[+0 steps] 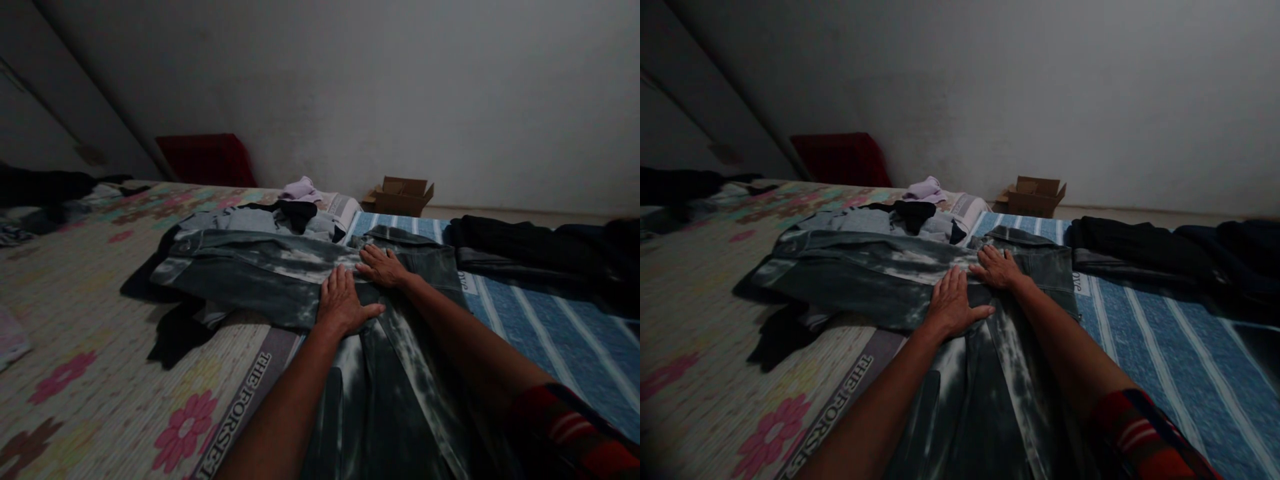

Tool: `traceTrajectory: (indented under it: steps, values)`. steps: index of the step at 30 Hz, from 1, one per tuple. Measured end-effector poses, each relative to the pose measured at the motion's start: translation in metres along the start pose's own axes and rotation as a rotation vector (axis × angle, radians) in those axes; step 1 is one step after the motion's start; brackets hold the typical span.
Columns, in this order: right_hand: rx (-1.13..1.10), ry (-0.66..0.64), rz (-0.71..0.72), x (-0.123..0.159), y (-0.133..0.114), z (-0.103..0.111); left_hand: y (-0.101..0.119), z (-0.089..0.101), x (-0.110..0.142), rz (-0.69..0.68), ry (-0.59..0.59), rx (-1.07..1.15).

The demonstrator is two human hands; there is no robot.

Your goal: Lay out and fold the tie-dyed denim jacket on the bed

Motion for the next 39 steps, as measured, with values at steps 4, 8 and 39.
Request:
traceTrajectory:
  steps: [4, 8, 39]
  values:
    - [0.067, 0.053, 0.018, -0.003, 0.003, 0.002, 0.001, 0.0, 0.0, -0.001, -0.004, 0.009]
    - [0.122, 0.155, -0.07, -0.007, 0.019, 0.011, 0.001, 0.001, 0.002, -0.006, 0.002, 0.018]
    - [0.086, 0.046, -0.023, 0.014, -0.001, -0.008, 0.001, 0.003, 0.003, -0.005, 0.002, -0.005]
Point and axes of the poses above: each hand's wrist, its own x-axis away from the middle knuckle, its own z-axis out of the back of the hand, y = z × x, the point moved 8 cm from there along -x, towards the middle knuckle, and after that the axes turned 13 degrees about -x, right-handed, at the moved point
